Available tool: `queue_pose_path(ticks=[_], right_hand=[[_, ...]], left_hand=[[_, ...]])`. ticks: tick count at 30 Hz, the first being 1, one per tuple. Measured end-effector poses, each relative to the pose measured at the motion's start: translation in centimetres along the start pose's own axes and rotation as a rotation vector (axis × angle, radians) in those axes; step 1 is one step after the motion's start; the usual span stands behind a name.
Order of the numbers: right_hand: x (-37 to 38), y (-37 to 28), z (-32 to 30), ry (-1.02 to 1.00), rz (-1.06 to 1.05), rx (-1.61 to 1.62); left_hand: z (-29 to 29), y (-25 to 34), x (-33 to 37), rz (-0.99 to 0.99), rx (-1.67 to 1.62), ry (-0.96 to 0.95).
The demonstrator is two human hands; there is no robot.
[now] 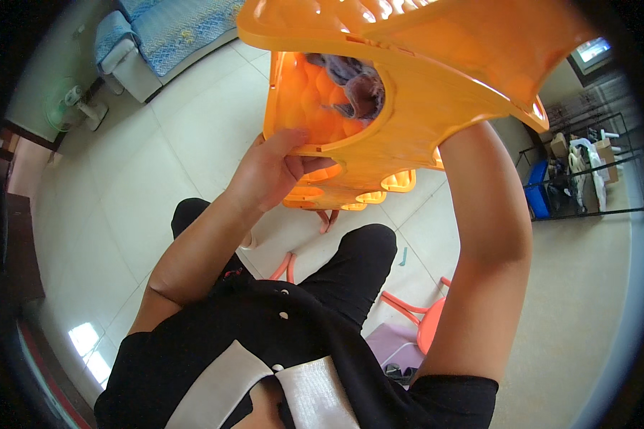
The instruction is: The person rinses a blue cloth under a faucet in a kitchen sink, wrings it out, and then wipes down the surfaces of a multi-tiered orange plastic shelf by hand.
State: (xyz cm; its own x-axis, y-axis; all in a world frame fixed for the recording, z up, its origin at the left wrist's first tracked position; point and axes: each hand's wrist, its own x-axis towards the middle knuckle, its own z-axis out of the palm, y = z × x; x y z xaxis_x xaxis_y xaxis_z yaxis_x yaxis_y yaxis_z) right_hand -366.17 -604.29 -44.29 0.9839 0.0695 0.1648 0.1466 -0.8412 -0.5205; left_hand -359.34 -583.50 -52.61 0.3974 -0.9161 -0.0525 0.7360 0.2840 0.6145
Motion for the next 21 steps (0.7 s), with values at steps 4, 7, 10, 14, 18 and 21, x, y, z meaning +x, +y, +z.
queue_pose_path(ticks=[4, 7, 10, 14, 18, 21], right_hand=[[0.7, -0.5, 0.2, -0.009, -0.025, 0.0], [2.8, -0.2, 0.6, -0.005, -0.051, -0.003], [5.9, 0.5, 1.0, 0.016, -0.073, -0.013], [8.0, 1.5, 1.2, 0.049, -0.069, -0.015], [5.8, 1.2, 1.2, 0.052, -0.055, 0.001], [3.9, 0.9, 1.0, 0.062, -0.038, 0.003]], left_hand=[[-0.2, -0.1, 0.2, 0.007, -0.026, 0.004], [0.1, -0.2, 0.0, 0.003, -0.043, 0.006], [0.1, -0.1, 0.0, 0.025, -0.04, 0.001], [0.2, -0.6, 0.2, 0.065, -0.036, -0.011], [-0.8, -0.8, 0.2, 0.049, -0.042, 0.013], [-1.0, -0.8, 0.0, 0.068, -0.016, -0.075]])
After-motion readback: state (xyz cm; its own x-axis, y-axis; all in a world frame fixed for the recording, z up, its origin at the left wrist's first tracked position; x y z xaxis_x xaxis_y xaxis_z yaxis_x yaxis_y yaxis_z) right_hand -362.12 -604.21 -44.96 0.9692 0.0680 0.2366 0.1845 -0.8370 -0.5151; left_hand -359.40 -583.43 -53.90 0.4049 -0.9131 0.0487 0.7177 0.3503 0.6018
